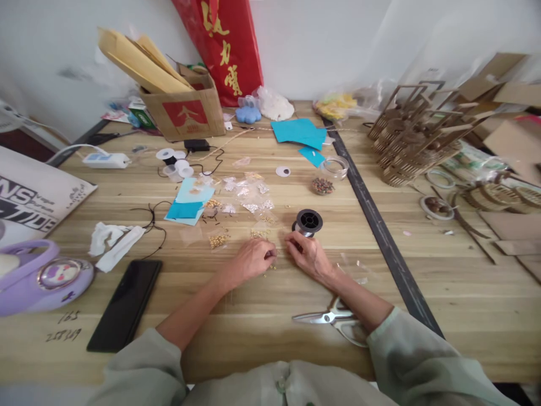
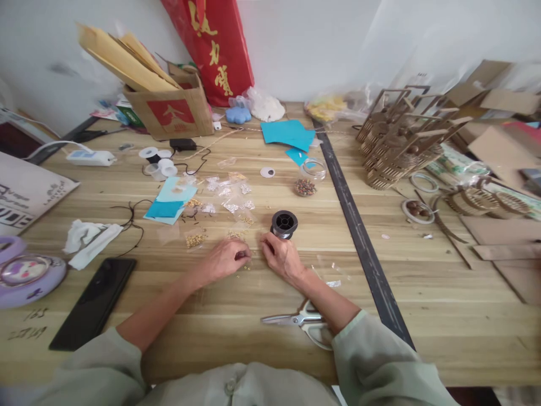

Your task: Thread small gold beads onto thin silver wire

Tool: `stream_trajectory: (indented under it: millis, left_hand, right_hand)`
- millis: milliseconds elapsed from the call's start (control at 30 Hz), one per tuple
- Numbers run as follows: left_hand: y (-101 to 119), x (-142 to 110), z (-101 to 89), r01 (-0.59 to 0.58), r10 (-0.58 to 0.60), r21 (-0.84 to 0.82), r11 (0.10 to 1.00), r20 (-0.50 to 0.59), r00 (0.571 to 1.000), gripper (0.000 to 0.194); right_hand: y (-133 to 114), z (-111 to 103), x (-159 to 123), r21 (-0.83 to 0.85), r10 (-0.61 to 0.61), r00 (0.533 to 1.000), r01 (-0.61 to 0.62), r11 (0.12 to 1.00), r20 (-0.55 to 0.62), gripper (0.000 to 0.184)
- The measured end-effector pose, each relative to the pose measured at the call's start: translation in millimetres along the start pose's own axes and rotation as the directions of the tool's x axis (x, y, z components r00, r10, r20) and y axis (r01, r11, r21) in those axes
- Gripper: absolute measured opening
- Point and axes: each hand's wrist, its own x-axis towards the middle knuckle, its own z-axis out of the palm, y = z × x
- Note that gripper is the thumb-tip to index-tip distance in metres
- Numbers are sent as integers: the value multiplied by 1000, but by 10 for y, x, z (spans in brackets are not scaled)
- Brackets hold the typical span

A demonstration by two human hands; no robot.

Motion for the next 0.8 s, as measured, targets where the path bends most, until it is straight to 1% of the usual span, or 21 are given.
stream_trajectory:
  millis: [67,133,233,300,333,367,400,433,500,567,633,733,800]
  left_hand:
    - [12,-5,-21,22,-24,-93,995,-28,999,12]
    - [16,-2,-70,39,-46,-274,961,-19,999,8]
    - [-1,14,-158,79,-63,-548,832,49,997,12]
    - [-23,16,-198,108,-82,-652,750,71,994,13]
    - [-34,9,-209,115,-88,-675,729,75,993,12]
    - [-43,-4,-212,115,-94,-675,729,67,993,10]
    - [-49,-23,-209,108,-103,-646,755,47,994,9]
    - [-51,-48,-201,103,-113,-591,800,20,993,10]
    - [-44,-104,-167,104,-133,-429,898,-39,990,15]
    - [-24,-154,-113,118,-141,-279,953,-65,988,18]
    - [-1,-185,-42,123,-140,-189,974,-84,987,17]
    - [22,-200,77,106,-122,-117,987,-137,983,6]
    - [27,-201,146,100,-114,-95,990,-159,981,12]
  right_hand:
    - [5,0,-1,-3,-1,1000,1,1000,-1,13]
    - [9,-2,-1,-8,-1,1000,1,1000,2,13]
    - [5,-11,1,-18,6,1000,-6,1000,9,13]
    - [-1,-16,4,-23,9,1000,-9,1000,12,14]
    - [-3,-18,5,-21,9,1000,-9,1000,13,14]
    - [-5,-19,5,-17,10,1000,-10,1000,16,14]
    - [-7,-19,5,-12,12,1000,-12,1000,19,14]
    - [-7,-18,5,-8,15,1000,-15,1000,21,14]
    - [-4,-14,4,-8,23,999,-23,1000,22,14]
    - [0,-10,3,-13,28,999,-28,1000,23,14]
    - [5,-8,2,-10,29,999,-29,1000,24,14]
    - [6,-8,0,3,24,999,-25,1000,24,15]
    - [5,-9,-1,5,23,999,-24,1000,23,14]
